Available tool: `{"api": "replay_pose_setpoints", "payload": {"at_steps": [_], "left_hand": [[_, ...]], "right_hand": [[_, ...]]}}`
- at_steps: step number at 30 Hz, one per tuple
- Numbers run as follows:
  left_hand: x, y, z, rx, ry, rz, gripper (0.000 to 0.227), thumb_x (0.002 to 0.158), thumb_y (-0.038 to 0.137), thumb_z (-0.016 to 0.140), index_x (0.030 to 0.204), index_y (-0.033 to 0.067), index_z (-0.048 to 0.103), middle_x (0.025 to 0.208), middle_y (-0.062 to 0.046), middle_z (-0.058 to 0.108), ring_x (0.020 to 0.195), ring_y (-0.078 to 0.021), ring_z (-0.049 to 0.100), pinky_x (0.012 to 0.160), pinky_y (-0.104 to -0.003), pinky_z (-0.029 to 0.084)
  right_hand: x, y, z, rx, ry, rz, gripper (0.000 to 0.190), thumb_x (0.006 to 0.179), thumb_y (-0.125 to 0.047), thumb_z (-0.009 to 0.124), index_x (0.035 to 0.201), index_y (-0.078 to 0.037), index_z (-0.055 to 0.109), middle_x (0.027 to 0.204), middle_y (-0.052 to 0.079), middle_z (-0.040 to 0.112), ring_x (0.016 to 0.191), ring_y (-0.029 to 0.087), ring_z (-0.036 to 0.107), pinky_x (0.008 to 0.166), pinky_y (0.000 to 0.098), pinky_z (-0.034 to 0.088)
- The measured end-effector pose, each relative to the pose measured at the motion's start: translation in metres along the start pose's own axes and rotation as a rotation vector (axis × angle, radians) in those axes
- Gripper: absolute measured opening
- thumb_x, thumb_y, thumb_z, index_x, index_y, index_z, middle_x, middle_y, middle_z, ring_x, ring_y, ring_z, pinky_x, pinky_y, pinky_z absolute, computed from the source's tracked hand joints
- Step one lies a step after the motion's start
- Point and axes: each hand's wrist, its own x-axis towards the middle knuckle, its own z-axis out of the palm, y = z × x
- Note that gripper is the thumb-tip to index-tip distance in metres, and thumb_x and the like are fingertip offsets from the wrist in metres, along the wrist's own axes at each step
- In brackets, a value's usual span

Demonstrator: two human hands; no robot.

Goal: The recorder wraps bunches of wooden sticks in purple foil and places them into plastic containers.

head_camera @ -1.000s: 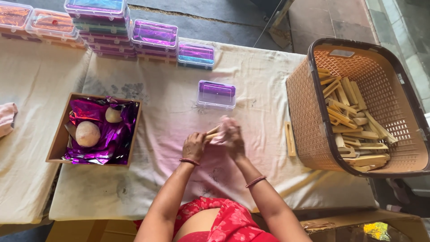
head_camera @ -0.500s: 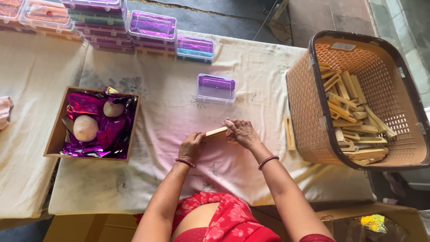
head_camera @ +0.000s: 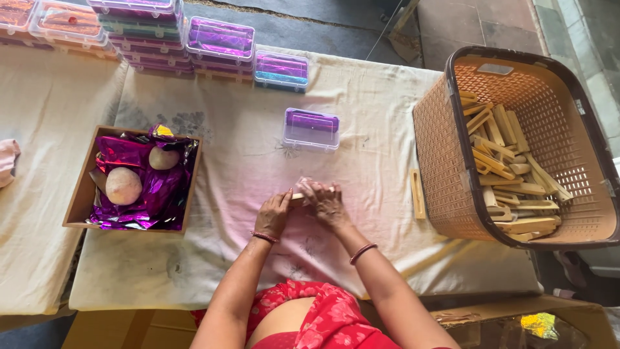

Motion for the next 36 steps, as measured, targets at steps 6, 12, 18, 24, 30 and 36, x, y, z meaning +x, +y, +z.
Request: {"api": "replay_pose_setpoints", "payload": {"at_steps": [6,12,18,24,30,36], "left_hand": [[0.000,0.012,-0.007,0.136,-0.077,-0.009,0.055,0.092,0.008,0.055,0.147,0.0065,0.051,0.123,-0.010,0.064,0.114,-0.0235,0.062,0.094,-0.039,0.052],[0.007,0.040,0.022,0.349,-0.171,0.147,0.057,0.097,0.015,0.051,0.152,0.0037,0.044,0.125,-0.013,0.060,0.114,-0.0260,0.059,0.097,-0.040,0.050],[0.029,0.039,0.029,-0.229,-0.127,-0.185,0.051,0.102,0.020,0.047,0.151,0.0078,0.048,0.117,-0.017,0.067,0.102,-0.0340,0.066,0.084,-0.045,0.054],[0.047,0.023,0.061,-1.345,-0.040,-0.683,0.041,0.104,0.030,0.058,0.138,0.0075,0.063,0.101,-0.006,0.077,0.081,-0.0136,0.073,0.066,-0.032,0.058],[0.054,0.074,-0.063,-1.136,-0.380,-0.726,0.046,0.100,0.035,0.059,0.141,0.0160,0.063,0.081,-0.003,0.073,0.057,-0.0074,0.060,0.047,-0.024,0.047],[0.050,0.057,0.028,-1.449,-0.234,-0.762,0.044,0.103,0.025,0.059,0.142,0.0049,0.062,0.094,-0.005,0.073,0.070,-0.0094,0.064,0.055,-0.024,0.052]], "right_hand": [[-0.016,0.032,-0.016,0.221,-0.018,0.195,0.068,0.094,-0.048,0.056,0.156,-0.027,0.035,0.156,0.002,0.043,0.138,0.026,0.042,0.116,0.0504,0.030],[-0.001,-0.003,0.046,0.492,0.385,0.415,0.049,0.103,-0.024,0.051,0.151,-0.014,0.048,0.156,0.012,0.043,0.144,0.032,0.041,0.118,0.0474,0.035],[-0.005,-0.051,0.034,1.156,0.436,0.774,0.049,0.100,-0.015,0.046,0.149,-0.010,0.050,0.160,0.017,0.044,0.148,0.032,0.042,0.121,0.0443,0.038],[0.029,-0.079,-0.025,1.124,0.542,0.469,0.052,0.111,-0.023,0.045,0.159,-0.003,0.038,0.170,0.021,0.025,0.157,0.029,0.022,0.125,0.0448,0.023],[0.055,0.019,0.055,1.429,0.669,0.949,0.046,0.107,-0.024,0.055,0.144,0.004,0.056,0.162,0.022,0.053,0.143,0.033,0.055,0.118,0.0402,0.046],[0.053,-0.034,-0.016,1.427,0.754,0.963,0.057,0.109,-0.024,0.036,0.161,-0.005,0.022,0.168,0.016,0.014,0.155,0.030,0.018,0.124,0.0392,0.023]]}}
